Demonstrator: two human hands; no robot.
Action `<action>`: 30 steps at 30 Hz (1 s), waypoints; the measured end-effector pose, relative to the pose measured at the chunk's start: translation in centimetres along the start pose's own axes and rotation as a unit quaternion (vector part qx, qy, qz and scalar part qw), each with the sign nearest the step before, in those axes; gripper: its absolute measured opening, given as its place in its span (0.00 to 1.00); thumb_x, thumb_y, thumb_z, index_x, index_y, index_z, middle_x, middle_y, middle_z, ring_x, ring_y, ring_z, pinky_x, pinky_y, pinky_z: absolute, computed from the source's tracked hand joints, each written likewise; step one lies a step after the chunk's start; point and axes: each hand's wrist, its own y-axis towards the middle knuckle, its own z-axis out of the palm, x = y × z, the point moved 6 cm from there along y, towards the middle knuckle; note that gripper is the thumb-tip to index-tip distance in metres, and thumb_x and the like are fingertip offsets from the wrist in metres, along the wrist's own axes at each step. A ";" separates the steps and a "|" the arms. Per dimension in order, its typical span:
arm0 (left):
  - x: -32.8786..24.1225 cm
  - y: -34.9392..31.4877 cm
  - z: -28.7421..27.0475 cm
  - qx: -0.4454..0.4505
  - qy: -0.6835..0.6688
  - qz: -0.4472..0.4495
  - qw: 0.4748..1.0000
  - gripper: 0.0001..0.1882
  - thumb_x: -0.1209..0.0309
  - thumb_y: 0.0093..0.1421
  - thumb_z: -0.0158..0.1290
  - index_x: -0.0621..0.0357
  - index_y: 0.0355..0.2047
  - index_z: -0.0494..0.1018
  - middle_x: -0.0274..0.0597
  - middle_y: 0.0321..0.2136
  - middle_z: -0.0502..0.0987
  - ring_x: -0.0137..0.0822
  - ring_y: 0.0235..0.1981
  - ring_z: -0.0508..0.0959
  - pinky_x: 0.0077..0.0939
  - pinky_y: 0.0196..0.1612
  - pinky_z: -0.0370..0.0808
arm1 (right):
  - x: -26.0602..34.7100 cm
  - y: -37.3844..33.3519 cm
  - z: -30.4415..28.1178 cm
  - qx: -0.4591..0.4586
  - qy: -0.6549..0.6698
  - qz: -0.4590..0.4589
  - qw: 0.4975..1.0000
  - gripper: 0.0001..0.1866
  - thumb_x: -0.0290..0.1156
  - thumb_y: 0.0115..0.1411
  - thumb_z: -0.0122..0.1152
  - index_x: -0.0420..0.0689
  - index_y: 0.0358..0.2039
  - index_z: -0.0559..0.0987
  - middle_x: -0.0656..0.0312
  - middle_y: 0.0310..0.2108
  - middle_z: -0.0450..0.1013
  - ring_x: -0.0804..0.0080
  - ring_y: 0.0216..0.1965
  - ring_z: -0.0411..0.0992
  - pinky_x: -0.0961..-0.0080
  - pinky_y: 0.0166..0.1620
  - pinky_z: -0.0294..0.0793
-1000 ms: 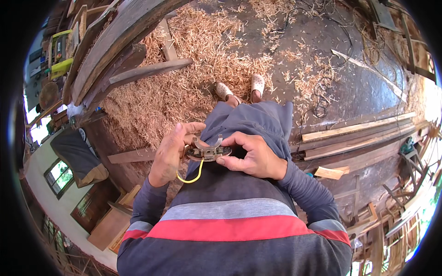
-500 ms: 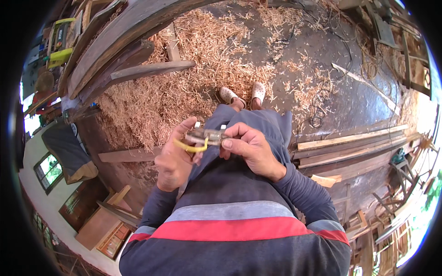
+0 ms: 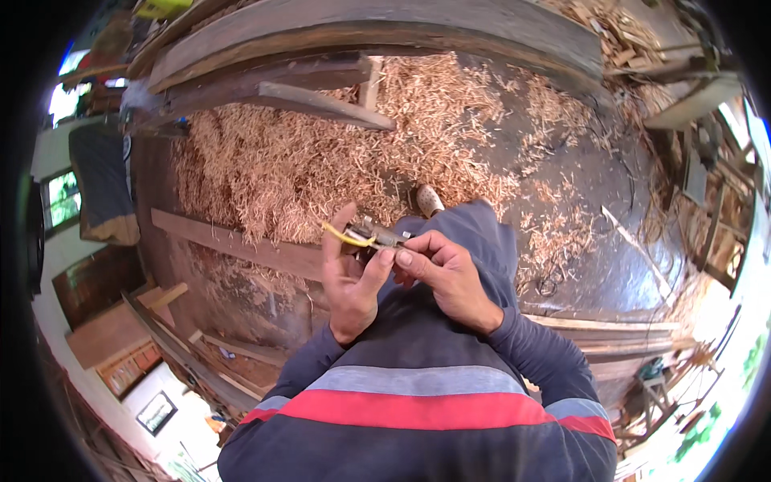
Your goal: The person cuts a small wooden part using a band saw, applies glue to it, and uses a drill and a screwdriver to fasten the component together.
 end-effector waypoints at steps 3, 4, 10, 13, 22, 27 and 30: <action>-0.5 1.5 -2.8 -0.027 -0.028 -0.043 0.998 0.35 0.82 0.64 0.52 0.63 0.68 0.50 0.45 0.45 0.76 0.30 0.43 0.78 0.25 0.49 0.76 | 0.4 2.6 1.3 -0.007 -0.104 -0.014 0.994 0.12 0.33 0.65 0.66 0.38 0.42 0.76 0.62 0.33 0.77 0.80 0.33 0.74 0.82 0.37 0.73; -0.5 2.0 -3.8 -0.035 -0.028 -0.031 0.999 0.36 0.81 0.64 0.53 0.62 0.69 0.49 0.49 0.46 0.77 0.33 0.45 0.79 0.28 0.49 0.77 | 0.5 3.2 1.7 -0.044 -0.132 -0.019 0.990 0.15 0.31 0.60 0.71 0.39 0.41 0.75 0.63 0.33 0.76 0.81 0.32 0.72 0.83 0.36 0.72; -1.6 5.9 -7.3 0.015 -0.193 -0.066 0.979 0.42 0.78 0.65 0.56 0.62 0.71 0.42 0.55 0.50 0.74 0.40 0.52 0.78 0.33 0.56 0.75 | 5.2 7.1 6.0 -0.006 -0.363 -0.303 0.881 0.21 0.31 0.51 0.79 0.42 0.39 0.75 0.61 0.32 0.74 0.75 0.32 0.74 0.79 0.35 0.74; -2.5 8.7 -7.7 0.045 -0.229 -0.054 0.971 0.46 0.73 0.64 0.58 0.60 0.72 0.40 0.57 0.53 0.73 0.44 0.53 0.77 0.34 0.57 0.75 | 7.4 9.2 8.3 0.042 -0.398 -0.382 0.833 0.21 0.30 0.49 0.80 0.42 0.39 0.76 0.60 0.32 0.73 0.71 0.31 0.74 0.78 0.34 0.74; -6.6 17.7 -6.4 0.065 -0.294 -0.041 0.953 0.48 0.65 0.65 0.57 0.55 0.73 0.36 0.59 0.55 0.71 0.46 0.57 0.74 0.39 0.61 0.71 | 14.3 16.7 11.3 0.118 -0.373 -0.470 0.791 0.21 0.30 0.46 0.82 0.46 0.35 0.76 0.61 0.29 0.70 0.70 0.26 0.72 0.76 0.26 0.70; -8.6 22.2 -5.2 0.020 -0.283 -0.043 0.958 0.47 0.65 0.64 0.58 0.56 0.73 0.40 0.63 0.55 0.71 0.47 0.53 0.77 0.39 0.59 0.74 | 18.5 20.3 12.3 0.132 -0.379 -0.462 0.791 0.21 0.29 0.47 0.81 0.46 0.35 0.75 0.60 0.28 0.69 0.67 0.25 0.71 0.74 0.25 0.70; -9.5 24.7 -5.0 0.009 -0.284 -0.027 0.958 0.45 0.66 0.65 0.58 0.58 0.73 0.42 0.65 0.53 0.72 0.46 0.51 0.79 0.38 0.56 0.76 | 20.1 22.0 12.7 0.151 -0.387 -0.482 0.771 0.22 0.29 0.47 0.81 0.45 0.36 0.74 0.61 0.29 0.70 0.67 0.26 0.72 0.73 0.27 0.73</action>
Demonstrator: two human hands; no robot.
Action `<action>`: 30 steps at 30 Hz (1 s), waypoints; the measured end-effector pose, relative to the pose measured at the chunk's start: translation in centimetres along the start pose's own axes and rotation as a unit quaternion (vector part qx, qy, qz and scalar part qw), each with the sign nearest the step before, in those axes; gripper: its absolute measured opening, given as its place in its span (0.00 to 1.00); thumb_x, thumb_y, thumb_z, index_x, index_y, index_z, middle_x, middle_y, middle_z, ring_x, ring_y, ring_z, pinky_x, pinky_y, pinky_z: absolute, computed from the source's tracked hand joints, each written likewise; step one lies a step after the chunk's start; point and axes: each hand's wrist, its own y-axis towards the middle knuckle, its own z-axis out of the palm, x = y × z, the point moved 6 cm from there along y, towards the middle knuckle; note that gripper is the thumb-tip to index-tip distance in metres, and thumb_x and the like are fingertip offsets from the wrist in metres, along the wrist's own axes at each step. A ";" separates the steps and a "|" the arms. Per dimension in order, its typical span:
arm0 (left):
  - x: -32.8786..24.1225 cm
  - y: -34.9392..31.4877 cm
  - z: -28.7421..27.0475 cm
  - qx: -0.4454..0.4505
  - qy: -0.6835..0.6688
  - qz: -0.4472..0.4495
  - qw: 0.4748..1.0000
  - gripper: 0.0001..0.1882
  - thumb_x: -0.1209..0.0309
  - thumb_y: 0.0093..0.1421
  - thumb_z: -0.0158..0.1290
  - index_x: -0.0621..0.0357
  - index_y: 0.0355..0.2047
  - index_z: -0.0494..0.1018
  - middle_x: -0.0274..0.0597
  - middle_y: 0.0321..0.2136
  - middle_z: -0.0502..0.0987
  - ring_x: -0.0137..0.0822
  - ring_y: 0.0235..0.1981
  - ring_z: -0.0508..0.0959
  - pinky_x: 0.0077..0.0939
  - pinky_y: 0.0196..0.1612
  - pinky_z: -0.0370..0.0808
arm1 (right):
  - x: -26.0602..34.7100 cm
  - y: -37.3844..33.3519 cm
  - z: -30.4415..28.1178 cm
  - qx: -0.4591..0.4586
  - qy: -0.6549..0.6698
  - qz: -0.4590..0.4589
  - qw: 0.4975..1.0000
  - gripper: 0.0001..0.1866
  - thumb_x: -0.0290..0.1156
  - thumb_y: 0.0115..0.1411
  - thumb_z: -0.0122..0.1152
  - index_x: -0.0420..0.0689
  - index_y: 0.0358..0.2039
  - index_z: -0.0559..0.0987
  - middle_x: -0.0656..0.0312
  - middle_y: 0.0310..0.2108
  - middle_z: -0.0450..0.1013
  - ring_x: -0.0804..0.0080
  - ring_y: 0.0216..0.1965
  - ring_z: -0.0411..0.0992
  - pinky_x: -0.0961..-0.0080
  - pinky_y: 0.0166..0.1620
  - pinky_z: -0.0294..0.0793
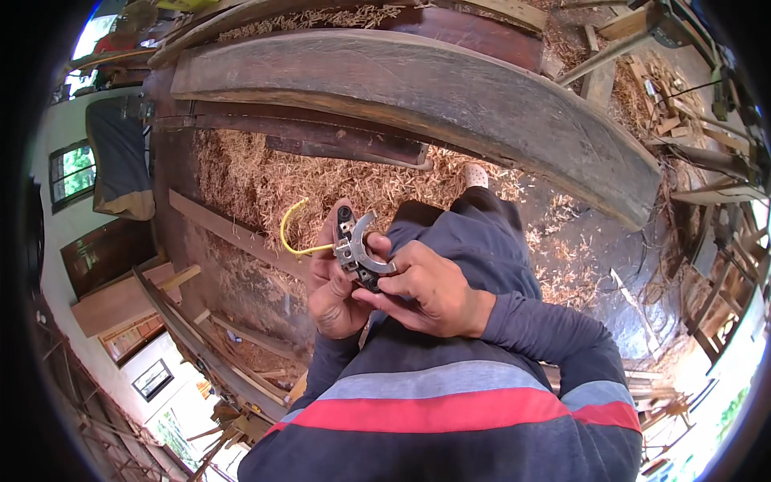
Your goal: The person cuts a small wooden part using a band saw, applies glue to it, and uses a drill and a screwdriver to fasten the component together.
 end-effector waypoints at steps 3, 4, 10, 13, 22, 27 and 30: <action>-1.2 1.1 0.2 0.012 0.009 0.005 1.000 0.45 0.66 0.64 0.58 0.61 0.73 0.42 0.65 0.52 0.73 0.45 0.49 0.80 0.36 0.55 0.77 | -0.1 1.2 0.1 -0.020 0.005 -0.021 1.000 0.22 0.29 0.47 0.81 0.45 0.36 0.74 0.60 0.29 0.71 0.66 0.27 0.72 0.73 0.27 0.73; -1.8 1.3 0.3 0.008 0.022 0.002 1.000 0.45 0.66 0.64 0.58 0.62 0.72 0.42 0.65 0.52 0.73 0.45 0.50 0.80 0.36 0.55 0.77 | -0.1 1.7 0.4 -0.017 0.001 -0.025 1.000 0.21 0.29 0.47 0.81 0.44 0.35 0.74 0.59 0.29 0.72 0.65 0.27 0.73 0.72 0.27 0.73; -3.8 2.3 -1.1 0.022 0.036 -0.045 0.998 0.42 0.67 0.65 0.57 0.60 0.72 0.46 0.57 0.52 0.73 0.43 0.49 0.80 0.30 0.49 0.79 | -0.4 3.1 2.2 -0.005 -0.021 -0.016 1.000 0.21 0.28 0.47 0.81 0.44 0.34 0.73 0.55 0.30 0.74 0.64 0.26 0.74 0.73 0.27 0.72; -4.6 1.8 -2.0 0.021 0.011 -0.065 0.998 0.43 0.60 0.66 0.56 0.60 0.73 0.45 0.48 0.52 0.74 0.32 0.44 0.80 0.20 0.40 0.76 | 0.2 4.0 3.7 0.001 -0.057 0.008 0.998 0.21 0.25 0.46 0.81 0.44 0.33 0.73 0.54 0.29 0.73 0.63 0.26 0.74 0.74 0.27 0.72; -7.2 -2.3 -9.2 -0.005 -0.073 -0.014 0.997 0.34 0.48 0.62 0.57 0.66 0.55 0.69 0.38 0.41 0.79 0.24 0.33 0.79 0.16 0.27 0.72 | 0.7 5.6 11.7 0.137 -0.078 -0.014 0.987 0.20 0.25 0.47 0.80 0.44 0.34 0.74 0.56 0.29 0.73 0.62 0.28 0.74 0.71 0.29 0.72; -11.5 -5.7 -15.2 -0.115 -0.176 0.154 0.965 0.37 0.49 0.64 0.54 0.66 0.61 0.63 0.40 0.43 0.74 0.26 0.33 0.75 0.14 0.27 0.71 | 0.3 6.9 19.3 0.270 0.000 -0.045 0.962 0.15 0.24 0.50 0.77 0.44 0.33 0.76 0.57 0.28 0.75 0.62 0.27 0.75 0.69 0.29 0.74; -16.9 -9.0 -20.7 -0.106 -0.209 0.235 0.943 0.38 0.48 0.66 0.51 0.60 0.67 0.56 0.36 0.42 0.71 0.19 0.27 0.67 0.13 0.18 0.61 | -0.6 6.6 25.6 0.339 -0.003 -0.068 0.938 0.13 0.24 0.52 0.75 0.43 0.33 0.77 0.56 0.28 0.75 0.62 0.27 0.76 0.69 0.29 0.74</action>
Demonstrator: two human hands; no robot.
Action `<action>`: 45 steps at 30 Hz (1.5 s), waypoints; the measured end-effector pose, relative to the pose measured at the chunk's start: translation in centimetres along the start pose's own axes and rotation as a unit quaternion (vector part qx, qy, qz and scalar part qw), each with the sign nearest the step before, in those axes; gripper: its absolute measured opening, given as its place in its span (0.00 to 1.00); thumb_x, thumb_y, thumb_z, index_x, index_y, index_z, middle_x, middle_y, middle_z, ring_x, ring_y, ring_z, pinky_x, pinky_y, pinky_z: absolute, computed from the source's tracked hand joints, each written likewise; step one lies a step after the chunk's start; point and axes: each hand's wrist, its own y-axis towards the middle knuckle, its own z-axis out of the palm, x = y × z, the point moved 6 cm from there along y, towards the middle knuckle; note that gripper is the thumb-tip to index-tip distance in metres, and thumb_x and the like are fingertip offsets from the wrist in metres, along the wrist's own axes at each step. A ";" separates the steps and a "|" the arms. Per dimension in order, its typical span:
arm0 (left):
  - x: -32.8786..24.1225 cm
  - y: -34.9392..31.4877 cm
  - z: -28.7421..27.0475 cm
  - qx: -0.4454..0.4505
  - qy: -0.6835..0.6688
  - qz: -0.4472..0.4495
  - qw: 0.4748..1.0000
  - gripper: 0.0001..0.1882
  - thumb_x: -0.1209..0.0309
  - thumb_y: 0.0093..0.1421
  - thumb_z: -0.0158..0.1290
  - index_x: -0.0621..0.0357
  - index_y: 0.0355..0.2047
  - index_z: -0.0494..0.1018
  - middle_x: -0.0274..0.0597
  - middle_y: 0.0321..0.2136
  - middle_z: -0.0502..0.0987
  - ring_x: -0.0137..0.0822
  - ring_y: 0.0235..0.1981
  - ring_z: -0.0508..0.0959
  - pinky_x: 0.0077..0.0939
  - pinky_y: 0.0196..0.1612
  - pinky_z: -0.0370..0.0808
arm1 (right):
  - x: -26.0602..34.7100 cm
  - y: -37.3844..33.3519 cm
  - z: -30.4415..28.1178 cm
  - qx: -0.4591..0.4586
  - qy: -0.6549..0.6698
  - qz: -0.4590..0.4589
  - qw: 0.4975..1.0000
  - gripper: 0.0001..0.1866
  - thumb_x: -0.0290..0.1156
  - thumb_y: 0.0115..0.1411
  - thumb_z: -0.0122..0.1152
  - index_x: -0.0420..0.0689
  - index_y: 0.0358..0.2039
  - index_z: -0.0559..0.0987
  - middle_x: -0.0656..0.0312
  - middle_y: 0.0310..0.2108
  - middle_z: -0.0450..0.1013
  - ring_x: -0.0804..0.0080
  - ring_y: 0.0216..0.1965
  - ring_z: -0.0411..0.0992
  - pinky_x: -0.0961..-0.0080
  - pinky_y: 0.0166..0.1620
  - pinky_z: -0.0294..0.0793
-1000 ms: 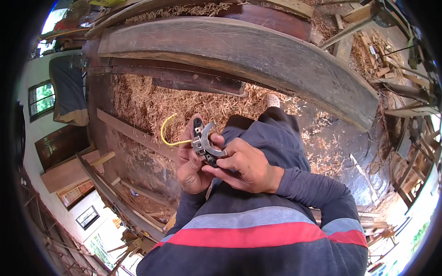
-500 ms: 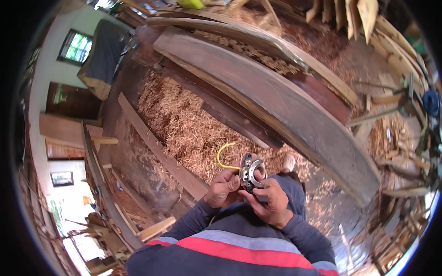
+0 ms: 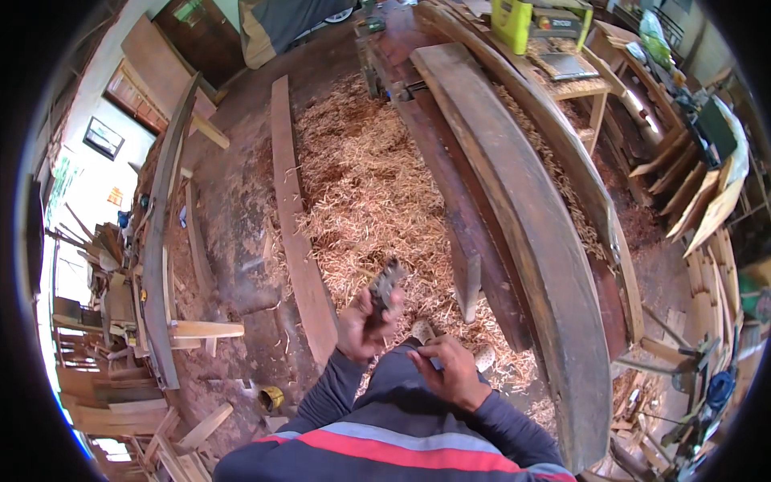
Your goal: The person cuts a small wooden part using a band saw, applies glue to it, and uses a drill and a screwdriver to fasten the component together.
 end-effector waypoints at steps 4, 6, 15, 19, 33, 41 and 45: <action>-9.0 1.1 -3.9 -0.019 -0.027 0.095 0.995 0.30 0.54 0.69 0.48 0.68 0.60 0.65 0.48 0.49 0.77 0.27 0.31 0.77 0.15 0.20 0.64 | 0.1 4.3 5.5 0.070 0.028 0.035 0.997 0.11 0.22 0.54 0.73 0.41 0.32 0.77 0.55 0.28 0.76 0.61 0.27 0.76 0.70 0.30 0.74; -12.8 1.5 -4.4 -0.019 -0.028 0.133 0.991 0.29 0.55 0.70 0.47 0.68 0.61 0.65 0.51 0.52 0.76 0.28 0.31 0.77 0.16 0.20 0.64 | 0.0 7.0 8.1 0.098 0.038 0.018 0.994 0.10 0.22 0.54 0.72 0.40 0.32 0.76 0.55 0.28 0.75 0.61 0.28 0.76 0.70 0.31 0.74; -27.7 6.1 -12.8 -0.092 -0.024 0.232 0.968 0.22 0.59 0.69 0.52 0.59 0.57 0.70 0.51 0.46 0.79 0.29 0.30 0.79 0.14 0.22 0.68 | -5.3 19.8 22.0 0.223 0.085 0.051 0.970 0.09 0.22 0.56 0.71 0.39 0.33 0.77 0.55 0.28 0.75 0.63 0.28 0.76 0.71 0.31 0.75; -36.5 12.7 -16.6 -0.122 0.009 0.246 0.962 0.23 0.58 0.68 0.53 0.62 0.55 0.71 0.50 0.46 0.80 0.27 0.30 0.78 0.13 0.23 0.69 | -9.8 28.4 28.8 0.241 0.111 0.050 0.963 0.09 0.23 0.57 0.71 0.40 0.33 0.77 0.56 0.29 0.74 0.64 0.28 0.76 0.73 0.32 0.75; -73.4 38.4 -26.7 -0.160 0.012 0.232 0.959 0.27 0.58 0.65 0.57 0.67 0.55 0.69 0.49 0.46 0.77 0.29 0.25 0.73 0.15 0.19 0.63 | -27.3 77.6 42.2 0.092 0.062 0.225 0.968 0.06 0.28 0.61 0.68 0.38 0.33 0.81 0.56 0.30 0.78 0.72 0.32 0.77 0.74 0.35 0.78; -88.5 55.3 -34.3 -0.044 -0.095 0.122 0.987 0.33 0.63 0.65 0.58 0.61 0.65 0.59 0.46 0.48 0.69 0.32 0.37 0.72 0.16 0.20 0.63 | -43.9 103.0 45.8 -0.149 0.103 0.198 0.963 0.29 0.31 0.59 0.71 0.37 0.56 0.67 0.60 0.37 0.72 0.77 0.34 0.70 0.79 0.35 0.74; -99.4 67.7 -34.6 0.021 -0.077 0.082 0.993 0.31 0.64 0.67 0.55 0.62 0.65 0.58 0.47 0.48 0.70 0.30 0.32 0.72 0.14 0.20 0.63 | -51.3 115.3 45.6 -0.274 -0.093 0.180 0.940 0.39 0.34 0.59 0.72 0.37 0.63 0.60 0.53 0.45 0.69 0.70 0.42 0.71 0.75 0.41 0.75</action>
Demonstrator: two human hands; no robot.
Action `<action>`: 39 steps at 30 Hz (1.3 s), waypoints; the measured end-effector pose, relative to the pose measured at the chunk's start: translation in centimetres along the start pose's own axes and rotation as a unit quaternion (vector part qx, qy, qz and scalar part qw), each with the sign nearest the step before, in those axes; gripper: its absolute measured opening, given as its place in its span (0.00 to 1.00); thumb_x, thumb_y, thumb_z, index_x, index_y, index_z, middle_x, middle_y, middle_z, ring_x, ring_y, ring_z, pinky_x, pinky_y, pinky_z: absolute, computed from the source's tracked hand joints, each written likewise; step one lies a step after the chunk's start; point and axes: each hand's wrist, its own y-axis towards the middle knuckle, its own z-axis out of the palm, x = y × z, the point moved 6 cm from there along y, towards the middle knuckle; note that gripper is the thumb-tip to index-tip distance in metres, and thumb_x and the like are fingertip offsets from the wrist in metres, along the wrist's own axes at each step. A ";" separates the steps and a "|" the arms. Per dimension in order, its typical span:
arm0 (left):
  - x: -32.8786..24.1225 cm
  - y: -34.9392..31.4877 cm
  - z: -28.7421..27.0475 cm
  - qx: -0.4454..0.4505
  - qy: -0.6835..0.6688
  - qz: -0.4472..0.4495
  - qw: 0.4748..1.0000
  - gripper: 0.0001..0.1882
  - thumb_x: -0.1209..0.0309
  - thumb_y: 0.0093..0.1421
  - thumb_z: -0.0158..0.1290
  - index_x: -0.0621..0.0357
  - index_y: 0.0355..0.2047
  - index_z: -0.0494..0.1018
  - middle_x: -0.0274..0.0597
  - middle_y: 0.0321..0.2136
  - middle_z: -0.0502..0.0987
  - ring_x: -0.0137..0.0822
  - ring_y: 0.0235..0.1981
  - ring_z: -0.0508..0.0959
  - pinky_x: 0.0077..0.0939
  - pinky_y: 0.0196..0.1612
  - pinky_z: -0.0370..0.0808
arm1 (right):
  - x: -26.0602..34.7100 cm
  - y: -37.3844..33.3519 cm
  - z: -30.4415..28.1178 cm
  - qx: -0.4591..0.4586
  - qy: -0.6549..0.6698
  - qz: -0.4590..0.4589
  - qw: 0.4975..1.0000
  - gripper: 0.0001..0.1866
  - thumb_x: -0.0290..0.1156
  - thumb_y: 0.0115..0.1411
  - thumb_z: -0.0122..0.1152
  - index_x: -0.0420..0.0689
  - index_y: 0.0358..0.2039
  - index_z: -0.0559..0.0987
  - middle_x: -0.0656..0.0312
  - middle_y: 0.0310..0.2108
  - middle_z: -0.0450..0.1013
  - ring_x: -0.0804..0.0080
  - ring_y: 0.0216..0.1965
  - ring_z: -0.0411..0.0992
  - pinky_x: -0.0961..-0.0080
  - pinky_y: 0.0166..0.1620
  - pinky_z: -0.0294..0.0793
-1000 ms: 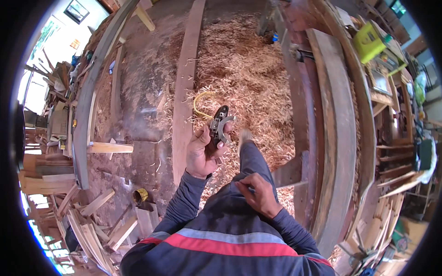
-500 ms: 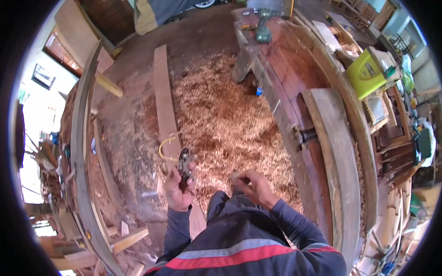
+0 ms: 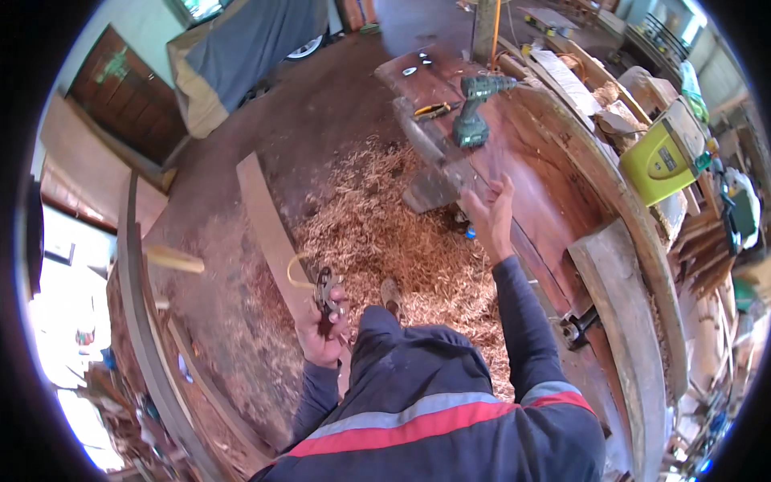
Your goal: The person cuts a small wooden part using a band saw, applies glue to it, and uses a drill and a screwdriver to fasten the component together.
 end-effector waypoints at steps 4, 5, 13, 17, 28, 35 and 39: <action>-4.8 13.8 1.9 -0.023 -0.042 -0.099 0.994 0.30 0.63 0.70 0.50 0.63 0.66 0.57 0.48 0.46 0.72 0.26 0.32 0.72 0.12 0.19 0.62 | -1.8 9.7 5.3 -0.049 0.020 0.134 0.990 0.55 0.39 0.50 0.79 0.33 0.68 0.51 0.44 0.55 0.65 0.58 0.57 0.66 0.64 0.59 0.68; -5.9 16.7 2.5 -0.017 -0.023 -0.112 0.993 0.28 0.60 0.72 0.48 0.63 0.66 0.59 0.48 0.45 0.74 0.23 0.32 0.73 0.10 0.18 0.61 | -2.0 11.6 6.5 -0.068 0.004 0.144 0.987 0.58 0.41 0.49 0.80 0.30 0.68 0.50 0.42 0.57 0.64 0.56 0.59 0.65 0.63 0.61 0.66; -7.4 36.0 1.4 -0.051 -0.052 -0.172 0.982 0.24 0.56 0.70 0.51 0.64 0.54 0.68 0.47 0.47 0.78 0.21 0.28 0.70 0.13 0.20 0.62 | -8.6 24.8 12.7 -0.231 -0.076 0.095 0.965 0.58 0.50 0.48 0.78 0.34 0.68 0.52 0.45 0.55 0.68 0.54 0.56 0.69 0.65 0.59 0.67; -8.4 44.8 1.0 -0.050 0.010 -0.206 0.977 0.24 0.56 0.71 0.49 0.61 0.59 0.67 0.46 0.49 0.77 0.25 0.30 0.72 0.15 0.21 0.63 | -10.4 27.8 13.5 -0.331 0.057 0.060 0.940 0.48 0.40 0.53 0.75 0.40 0.67 0.55 0.53 0.53 0.71 0.63 0.50 0.72 0.67 0.57 0.69; -6.8 60.0 6.3 0.010 0.049 -0.381 0.923 0.24 0.59 0.72 0.47 0.65 0.59 0.65 0.47 0.46 0.73 0.27 0.29 0.69 0.17 0.25 0.65 | 5.0 23.7 11.8 -0.046 -0.257 0.084 0.962 0.24 0.23 0.55 0.65 0.42 0.55 0.76 0.56 0.51 0.75 0.64 0.52 0.74 0.69 0.53 0.73; -0.9 64.8 8.8 0.084 0.200 -0.497 0.840 0.23 0.60 0.73 0.45 0.70 0.56 0.66 0.52 0.44 0.74 0.26 0.27 0.72 0.13 0.24 0.65 | 11.0 13.2 13.8 0.054 -0.033 0.170 0.983 0.23 0.31 0.50 0.69 0.35 0.45 0.78 0.49 0.38 0.80 0.54 0.37 0.81 0.64 0.40 0.80; 1.8 65.0 10.1 0.105 0.232 -0.573 0.779 0.22 0.60 0.70 0.50 0.70 0.53 0.68 0.55 0.45 0.70 0.28 0.28 0.72 0.15 0.23 0.64 | 12.9 14.7 16.0 0.020 -0.075 0.225 0.971 0.23 0.30 0.48 0.69 0.34 0.45 0.78 0.51 0.33 0.78 0.54 0.32 0.79 0.65 0.36 0.79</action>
